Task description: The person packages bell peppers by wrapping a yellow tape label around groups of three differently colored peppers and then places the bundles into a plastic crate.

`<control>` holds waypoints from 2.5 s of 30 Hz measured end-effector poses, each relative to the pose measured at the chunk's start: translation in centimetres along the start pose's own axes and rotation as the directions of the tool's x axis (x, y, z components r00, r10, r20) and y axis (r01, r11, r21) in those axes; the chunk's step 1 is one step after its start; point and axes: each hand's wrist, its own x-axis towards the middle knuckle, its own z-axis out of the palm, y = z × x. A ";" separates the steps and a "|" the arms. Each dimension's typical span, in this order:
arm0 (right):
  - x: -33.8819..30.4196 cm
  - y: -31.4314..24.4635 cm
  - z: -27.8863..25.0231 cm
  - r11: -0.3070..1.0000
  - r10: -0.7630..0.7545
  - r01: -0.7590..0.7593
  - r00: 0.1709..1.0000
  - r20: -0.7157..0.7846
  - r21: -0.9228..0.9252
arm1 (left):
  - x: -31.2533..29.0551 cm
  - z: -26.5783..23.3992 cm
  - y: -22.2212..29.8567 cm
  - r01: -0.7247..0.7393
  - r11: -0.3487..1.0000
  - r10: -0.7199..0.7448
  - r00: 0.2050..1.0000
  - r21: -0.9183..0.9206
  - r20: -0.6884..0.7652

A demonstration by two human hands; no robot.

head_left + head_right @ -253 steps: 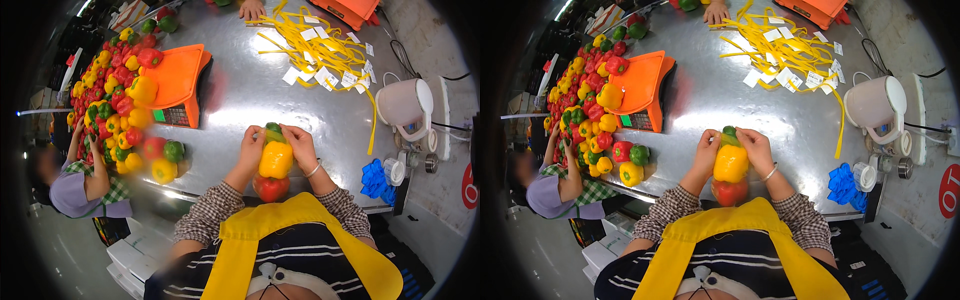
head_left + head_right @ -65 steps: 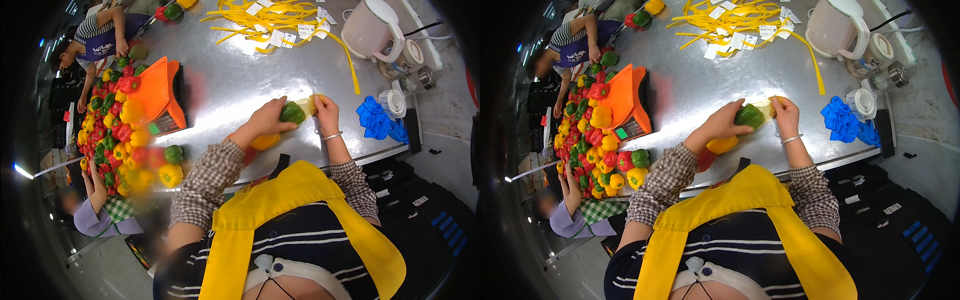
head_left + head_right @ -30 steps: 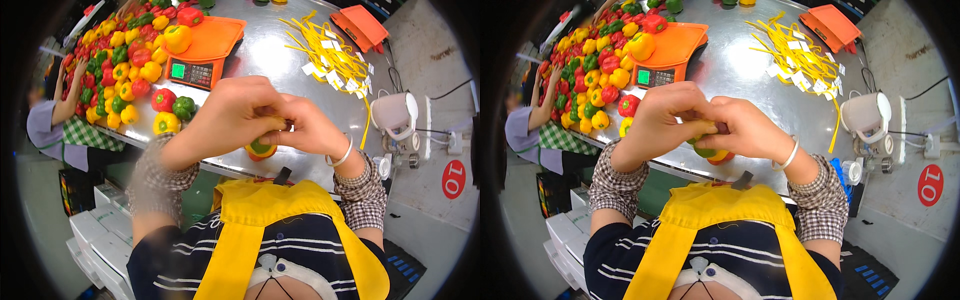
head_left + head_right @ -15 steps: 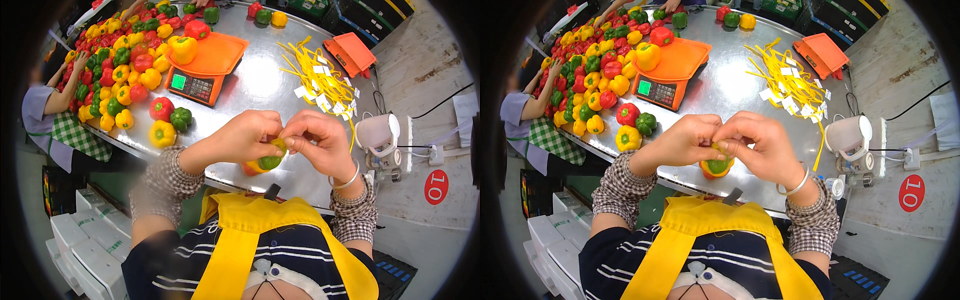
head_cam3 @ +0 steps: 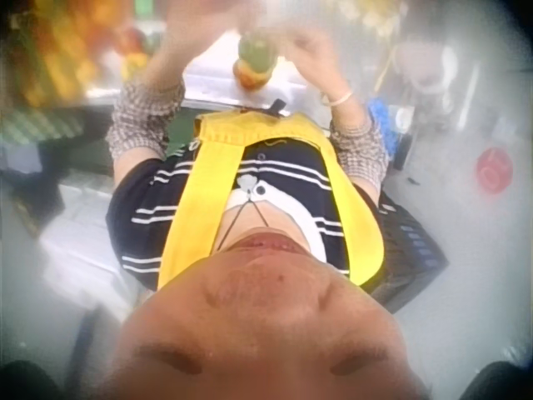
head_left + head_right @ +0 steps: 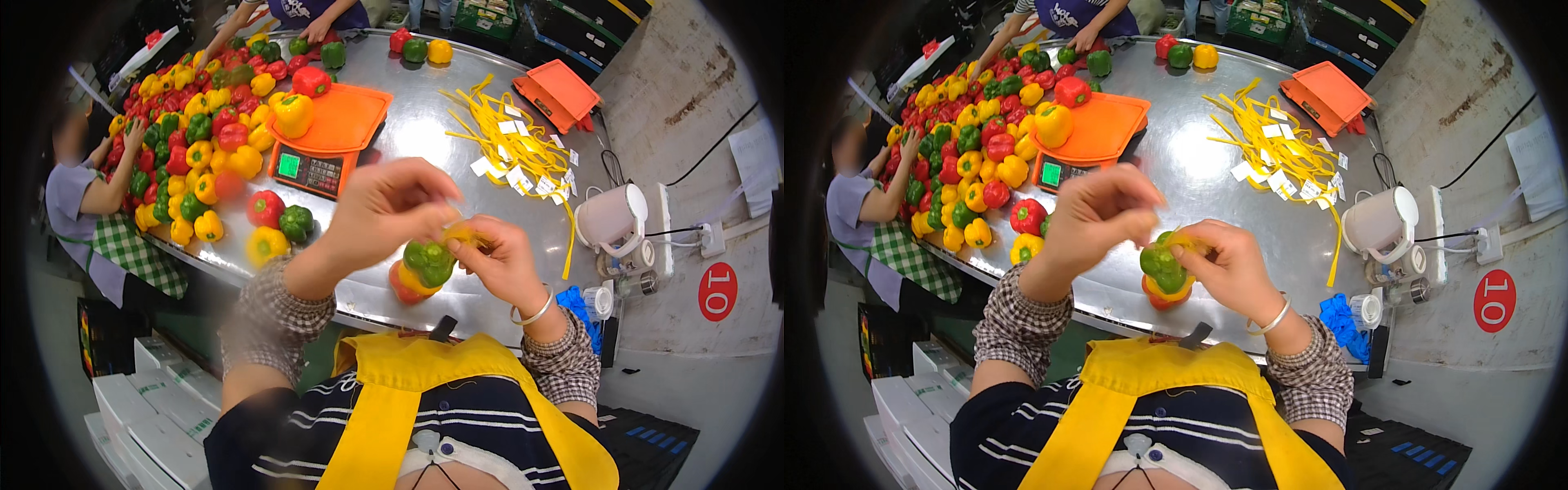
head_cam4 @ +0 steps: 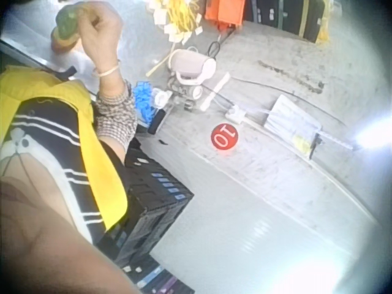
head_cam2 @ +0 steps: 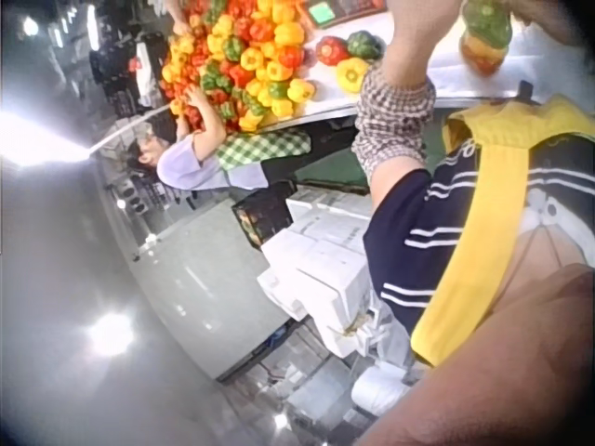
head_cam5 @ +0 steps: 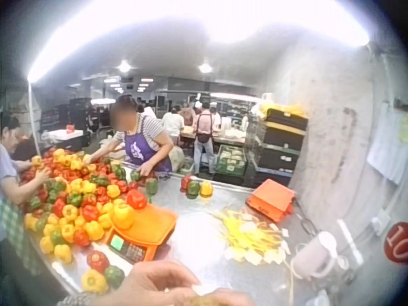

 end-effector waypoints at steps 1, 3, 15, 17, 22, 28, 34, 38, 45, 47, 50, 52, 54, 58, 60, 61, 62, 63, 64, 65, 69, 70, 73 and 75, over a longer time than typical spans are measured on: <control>-0.3 0.2 -0.3 0.994 0.054 -0.050 0.998 -0.033 0.095 | 0.4 -0.6 0.6 0.042 0.999 -0.041 0.999 0.016 -0.032; -0.5 -0.2 -0.6 0.979 0.100 -0.093 0.995 -0.027 0.179 | 0.5 -2.2 -0.5 0.017 0.967 -0.027 0.999 0.256 0.036; -0.6 0.0 -2.5 0.954 0.047 -0.017 0.994 -0.095 0.300 | -0.3 -1.3 -4.4 -0.068 0.934 0.040 0.995 0.350 0.086; -1.0 0.2 -2.5 0.981 0.123 -0.119 0.992 -0.019 0.152 | -0.1 -0.9 -4.5 -0.065 0.945 0.043 0.996 0.319 0.077; -0.7 0.5 -0.4 0.993 0.095 -0.099 0.993 -0.063 -0.059 | 0.4 0.3 -4.2 -0.184 0.877 0.117 0.978 0.444 0.174; -0.7 0.6 -1.0 0.995 -0.027 0.023 0.999 -0.043 -0.092 | 0.5 1.2 -2.8 -0.431 0.653 0.315 0.902 0.623 0.294; 0.6 -2.4 -1.7 0.895 -0.251 0.232 0.968 0.001 -0.382 | 0.6 -1.0 -4.0 0.071 0.904 -0.163 0.969 0.421 0.186; 0.3 -4.1 -1.4 0.790 -0.356 0.327 0.933 0.046 -0.519 | 1.5 -0.2 -3.6 -0.096 0.889 -0.074 0.935 0.447 0.347; -1.5 -1.1 -0.9 0.992 0.045 -0.026 0.988 -0.149 0.126 | 1.1 -0.1 -2.5 -0.195 0.824 0.020 0.949 0.532 0.316; -1.9 -0.1 -1.1 0.940 0.255 -0.258 0.966 0.041 0.226 | 1.3 0.4 -2.2 -0.297 0.796 0.126 0.934 0.528 0.335; -1.4 1.6 -0.1 0.963 0.205 -0.215 0.976 0.074 0.165 | 1.6 1.4 -2.2 -0.452 0.630 0.202 0.881 0.632 0.428; -1.0 1.5 0.1 0.969 0.201 -0.206 0.978 0.052 0.139 | 1.5 1.6 -2.0 -0.492 0.546 0.207 0.864 0.679 0.459; -0.6 0.5 0.5 0.959 0.208 -0.208 0.978 0.022 0.193 | 1.6 1.3 -1.6 -0.471 0.565 0.230 0.878 0.677 0.419; 0.7 -0.3 -0.6 0.963 0.266 -0.264 0.963 -0.032 0.049 | 2.3 -1.6 -3.4 -0.397 0.686 0.287 0.918 0.610 0.275; 3.1 -1.0 -0.3 0.955 0.267 -0.269 0.963 -0.032 -0.123 | 1.2 -5.0 -7.4 -0.048 0.904 -0.084 0.954 0.425 0.287; 4.2 -1.1 -1.0 0.943 0.111 -0.115 0.993 -0.031 -0.313 | 0.7 -5.4 -8.3 0.064 0.947 -0.172 0.928 0.313 0.332; 5.4 -0.9 -1.8 0.869 -0.031 0.026 1.000 -0.003 -0.495 | 0.3 -4.5 -8.4 -0.035 0.933 -0.057 0.969 0.359 0.241; 6.4 -0.7 -2.5 0.814 -0.133 0.108 0.991 -0.002 -0.570 | -0.2 -3.1 -8.2 -0.121 0.906 0.062 0.986 0.406 0.155; 7.6 -1.1 -2.9 0.739 -0.212 0.173 0.977 0.020 -0.651 | -0.7 -1.8 -7.7 -0.113 0.788 0.126 0.992 0.605 0.021; 8.3 -1.6 -3.2 0.644 -0.278 0.225 0.959 0.051 -0.731 | -1.3 -0.2 -7.0 -0.075 0.638 0.216 0.973 0.766 -0.086; 8.6 -5.5 -4.8 0.369 -0.492 0.286 0.868 0.075 -0.884 | -4.9 3.8 -2.5 -0.265 0.758 0.025 0.925 0.596 0.380; 8.4 -6.3 -5.1 0.334 -0.488 0.265 0.869 0.075 -0.904 | -5.4 3.8 -1.8 -0.310 0.780 0.029 0.886 0.543 0.463; 7.1 -8.0 -6.5 0.235 -0.506 0.246 0.857 0.098 -0.940 | -2.6 1.9 0.0 -0.468 0.742 0.407 0.883 0.480 0.232; 6.9 -8.1 -8.2 0.172 -0.476 0.205 0.873 0.100 -0.964 | 1.1 -0.3 2.8 -0.276 0.838 0.258 0.961 0.471 0.104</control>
